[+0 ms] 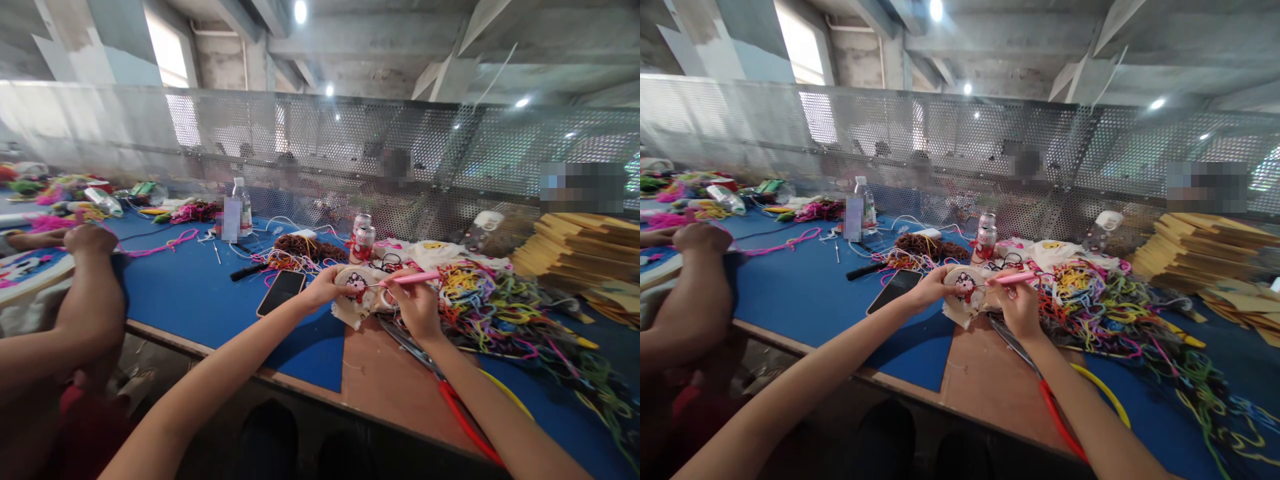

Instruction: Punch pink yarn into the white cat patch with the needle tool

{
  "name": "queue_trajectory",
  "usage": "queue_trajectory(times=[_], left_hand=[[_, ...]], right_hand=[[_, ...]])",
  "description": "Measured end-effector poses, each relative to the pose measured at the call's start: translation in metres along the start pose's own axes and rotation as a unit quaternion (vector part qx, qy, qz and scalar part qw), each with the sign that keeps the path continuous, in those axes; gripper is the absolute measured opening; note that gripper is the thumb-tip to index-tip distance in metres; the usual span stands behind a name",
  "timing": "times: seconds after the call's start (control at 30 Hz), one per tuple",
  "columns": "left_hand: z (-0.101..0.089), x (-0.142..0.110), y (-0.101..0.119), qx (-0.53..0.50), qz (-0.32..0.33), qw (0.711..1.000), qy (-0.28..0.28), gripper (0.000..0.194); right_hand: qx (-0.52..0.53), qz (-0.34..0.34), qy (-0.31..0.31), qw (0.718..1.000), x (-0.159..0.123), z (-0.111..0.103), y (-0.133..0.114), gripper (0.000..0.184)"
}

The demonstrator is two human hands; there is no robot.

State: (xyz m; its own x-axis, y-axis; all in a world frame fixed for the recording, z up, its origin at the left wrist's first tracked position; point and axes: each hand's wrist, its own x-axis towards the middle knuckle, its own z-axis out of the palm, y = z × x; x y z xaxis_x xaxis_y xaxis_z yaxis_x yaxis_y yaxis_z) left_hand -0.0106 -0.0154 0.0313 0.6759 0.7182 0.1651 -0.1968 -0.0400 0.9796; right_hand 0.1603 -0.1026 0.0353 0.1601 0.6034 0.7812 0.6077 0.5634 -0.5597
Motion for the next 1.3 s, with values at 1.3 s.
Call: queue_trajectory(times=[1.3], left_hand=[[0.0012, -0.0020, 0.0060, 0.010, -0.003, 1.000, 0.009, 0.035]], right_hand=[[-0.032, -0.013, 0.020, 0.999, 0.0005, -0.0021, -0.0005, 0.024]])
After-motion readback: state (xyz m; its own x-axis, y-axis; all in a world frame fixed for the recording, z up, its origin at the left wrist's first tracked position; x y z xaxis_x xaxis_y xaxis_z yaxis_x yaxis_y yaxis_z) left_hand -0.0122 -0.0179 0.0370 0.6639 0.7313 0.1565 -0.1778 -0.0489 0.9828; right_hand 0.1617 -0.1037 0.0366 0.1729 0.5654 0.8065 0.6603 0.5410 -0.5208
